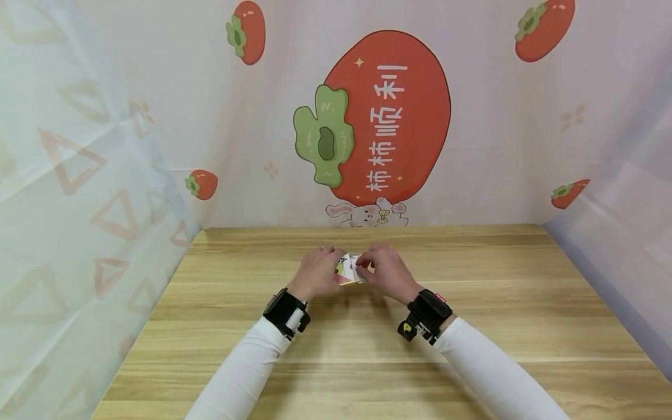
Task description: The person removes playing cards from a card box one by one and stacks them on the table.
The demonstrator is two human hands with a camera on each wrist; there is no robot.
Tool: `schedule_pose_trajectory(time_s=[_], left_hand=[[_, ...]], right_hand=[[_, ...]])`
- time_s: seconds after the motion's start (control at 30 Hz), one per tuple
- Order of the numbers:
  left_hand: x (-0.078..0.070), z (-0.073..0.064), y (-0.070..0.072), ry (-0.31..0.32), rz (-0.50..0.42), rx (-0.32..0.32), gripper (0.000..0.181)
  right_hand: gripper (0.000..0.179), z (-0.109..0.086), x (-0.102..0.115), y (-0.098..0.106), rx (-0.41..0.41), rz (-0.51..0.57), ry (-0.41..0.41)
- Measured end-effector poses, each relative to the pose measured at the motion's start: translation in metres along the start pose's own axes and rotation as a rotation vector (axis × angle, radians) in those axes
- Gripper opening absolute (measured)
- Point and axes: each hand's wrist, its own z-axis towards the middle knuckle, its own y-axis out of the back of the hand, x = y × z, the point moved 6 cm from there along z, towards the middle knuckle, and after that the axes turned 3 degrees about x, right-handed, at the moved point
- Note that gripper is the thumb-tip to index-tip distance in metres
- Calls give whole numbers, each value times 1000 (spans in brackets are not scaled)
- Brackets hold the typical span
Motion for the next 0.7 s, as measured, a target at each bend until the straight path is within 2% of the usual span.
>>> schedule_pose_trajectory(time_s=[0.23, 0.37, 0.57, 0.7], left_hand=[[-3, -1, 2, -27, 11, 1, 70], [-5, -1, 3, -38, 15, 1, 69], [-8, 0, 3, -31, 9, -1, 69], [-8, 0, 3, -31, 18, -2, 68]], right_hand=[[7, 3, -8, -9, 57, 62, -62], [11, 3, -12, -11, 63, 100, -106], [18, 3, -15, -13, 45, 86, -165], [21, 2, -17, -14, 50, 74, -174]])
